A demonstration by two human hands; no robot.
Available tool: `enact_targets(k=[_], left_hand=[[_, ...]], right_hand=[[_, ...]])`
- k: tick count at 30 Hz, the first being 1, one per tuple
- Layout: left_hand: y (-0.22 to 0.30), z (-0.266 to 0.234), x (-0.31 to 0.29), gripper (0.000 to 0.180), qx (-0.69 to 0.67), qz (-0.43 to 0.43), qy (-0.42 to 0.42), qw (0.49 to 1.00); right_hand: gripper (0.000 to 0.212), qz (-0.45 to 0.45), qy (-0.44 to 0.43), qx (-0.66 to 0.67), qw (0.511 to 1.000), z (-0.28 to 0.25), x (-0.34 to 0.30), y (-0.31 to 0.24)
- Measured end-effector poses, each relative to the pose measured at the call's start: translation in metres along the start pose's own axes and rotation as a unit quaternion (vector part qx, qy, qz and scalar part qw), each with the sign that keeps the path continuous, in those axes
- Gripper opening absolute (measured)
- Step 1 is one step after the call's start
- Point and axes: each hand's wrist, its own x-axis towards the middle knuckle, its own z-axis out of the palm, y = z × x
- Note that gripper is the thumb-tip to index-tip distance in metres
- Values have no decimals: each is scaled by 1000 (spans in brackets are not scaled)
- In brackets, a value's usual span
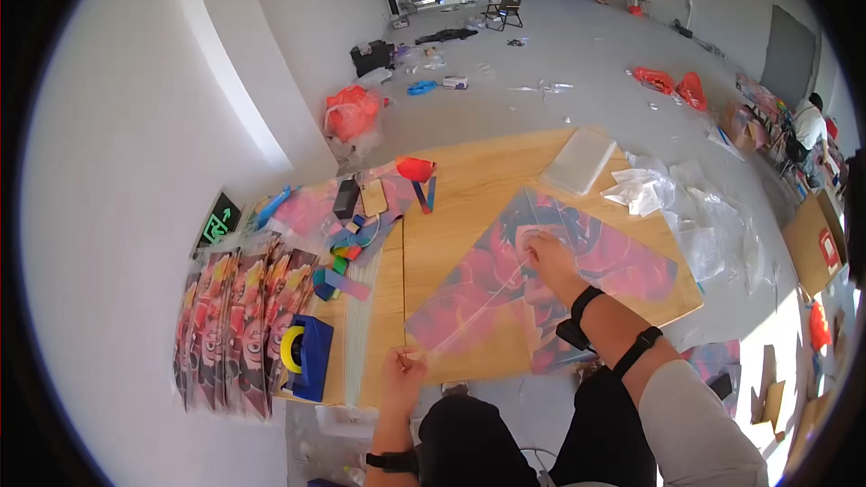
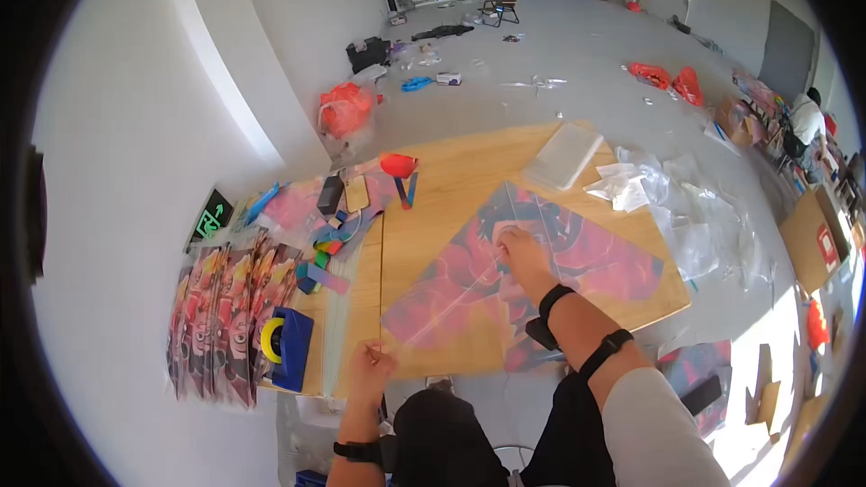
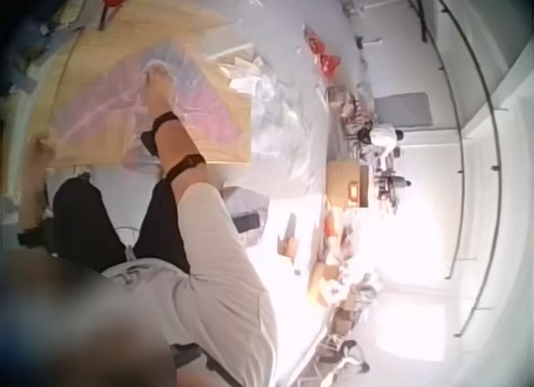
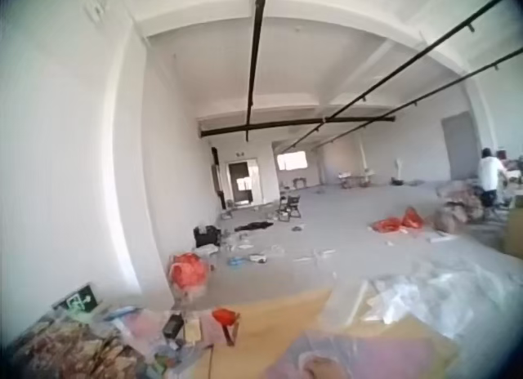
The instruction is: Assembling a decorative kite by attaching supporting sticks and securing them with adhesive tape.
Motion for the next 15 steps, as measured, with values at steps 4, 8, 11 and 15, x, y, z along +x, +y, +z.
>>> enact_targets(k=[4,8,11,15], left_hand=[[15,8,-3,35,-81,-43,16,996],[9,13,-1,32,-179,-79,45,980],[-6,0,5,32,-92,-35,32,995],[15,0,-4,33,-35,14,46,998]], right_hand=[[14,-63,24,-58,996,-1,1,3],[15,-87,32,-48,995,5,-3,7],[17,16,67,81,994,8,0,1],[20,62,103,170,978,-11,7,5]])
